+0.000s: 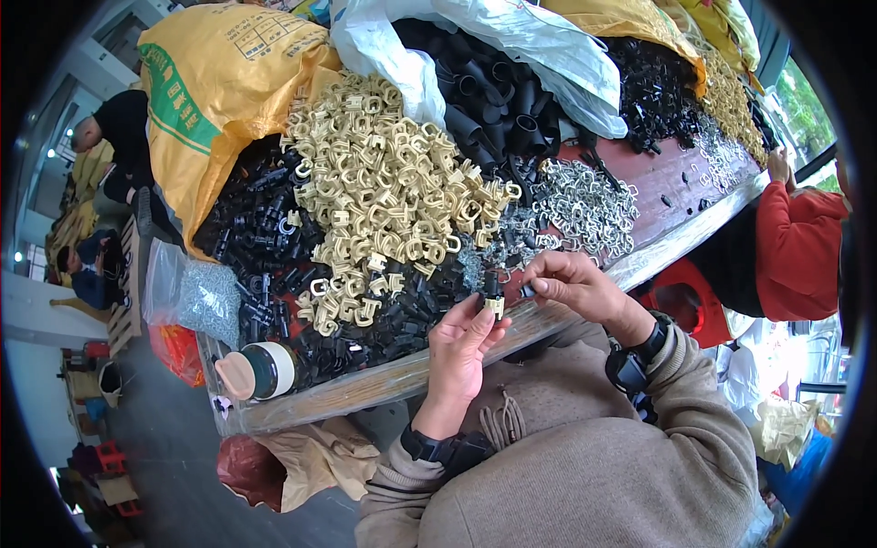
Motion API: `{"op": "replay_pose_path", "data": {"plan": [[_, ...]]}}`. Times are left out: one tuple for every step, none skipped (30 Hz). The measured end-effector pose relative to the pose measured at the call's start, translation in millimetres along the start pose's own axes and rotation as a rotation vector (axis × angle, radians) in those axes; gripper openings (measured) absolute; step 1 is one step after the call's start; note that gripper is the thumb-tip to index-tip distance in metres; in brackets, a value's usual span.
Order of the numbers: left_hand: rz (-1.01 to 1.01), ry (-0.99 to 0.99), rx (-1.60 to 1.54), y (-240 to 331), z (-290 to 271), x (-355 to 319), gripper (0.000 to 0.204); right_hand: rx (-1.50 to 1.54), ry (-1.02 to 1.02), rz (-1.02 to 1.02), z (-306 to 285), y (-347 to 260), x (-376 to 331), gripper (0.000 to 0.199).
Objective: The person assembles components by hand, fitting a beige clip into a black plastic part before sliding a purple sleeve over the assembly. They repeat this process, placing the finished units into a large green bag.
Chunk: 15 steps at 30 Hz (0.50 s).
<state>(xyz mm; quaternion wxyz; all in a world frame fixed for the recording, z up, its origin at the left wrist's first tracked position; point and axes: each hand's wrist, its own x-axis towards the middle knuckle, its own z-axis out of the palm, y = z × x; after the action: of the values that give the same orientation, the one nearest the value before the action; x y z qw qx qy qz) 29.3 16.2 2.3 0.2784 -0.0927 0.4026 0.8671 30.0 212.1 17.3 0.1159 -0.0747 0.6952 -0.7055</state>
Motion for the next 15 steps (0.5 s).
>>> {"op": "replay_pose_path", "data": {"plan": [[0.001, 0.000, -0.002, -0.2, 0.5, 0.9, 0.031, 0.090, -0.021, 0.009, 2.3, -3.1, -0.3, 0.014], [-0.004, -0.009, 0.002, -0.9, 0.5, 0.8, 0.031, 0.092, -0.022, 0.012, 4.9, -5.2, -1.3, 0.014], [-0.009, -0.018, 0.007, -1.7, 0.5, 0.7, 0.032, 0.101, -0.040, 0.013, 7.3, -7.2, -2.1, 0.013], [-0.013, -0.027, 0.011, -2.6, 0.5, 0.5, 0.032, 0.110, -0.058, 0.013, 9.5, -9.2, -2.8, 0.013], [-0.015, -0.025, 0.010, -3.8, 1.3, -0.1, 0.032, 0.120, -0.075, 0.013, 11.7, -11.5, -3.4, 0.012], [-0.022, -0.030, 0.013, -4.9, 2.6, -0.7, 0.030, 0.121, -0.075, 0.015, 14.2, -14.7, -3.8, 0.012], [-0.027, -0.038, 0.018, -5.2, 4.2, -0.4, 0.028, -0.076, -0.046, -0.055, 16.4, -18.7, -3.1, 0.012], [-0.031, -0.046, 0.023, -4.9, 4.9, 0.2, 0.026, -0.274, -0.018, -0.125, 18.5, -22.1, -2.2, 0.013], [-0.030, -0.047, 0.025, -4.2, 4.8, 0.9, 0.026, -0.472, 0.011, -0.196, 20.4, -23.8, -1.2, 0.014], [-0.041, -0.058, 0.027, -3.3, 4.3, 1.2, 0.026, -0.472, 0.012, -0.199, 22.2, -23.3, 0.0, 0.014], [-0.051, -0.069, 0.030, -2.3, 3.7, 1.3, 0.026, -0.473, 0.066, -0.247, 24.2, -21.7, 1.4, 0.014], [-0.061, -0.081, 0.031, -2.4, 3.4, 0.9, 0.026, -0.475, 0.119, -0.294, 26.0, -19.6, 1.5, 0.015], [-0.056, -0.084, 0.031, -3.2, 3.0, 0.2, 0.026, -0.477, 0.172, -0.341, 27.6, -17.5, 1.1, 0.017], [-0.057, -0.095, 0.022, -4.6, 2.5, 0.5, 0.028, -0.481, 0.174, -0.348, 28.8, -15.0, 1.1, 0.017], [-0.058, -0.106, 0.012, -6.3, 2.3, 0.5, 0.029, -0.507, 0.201, -0.397, 30.4, -12.0, 0.4, 0.016]]}}
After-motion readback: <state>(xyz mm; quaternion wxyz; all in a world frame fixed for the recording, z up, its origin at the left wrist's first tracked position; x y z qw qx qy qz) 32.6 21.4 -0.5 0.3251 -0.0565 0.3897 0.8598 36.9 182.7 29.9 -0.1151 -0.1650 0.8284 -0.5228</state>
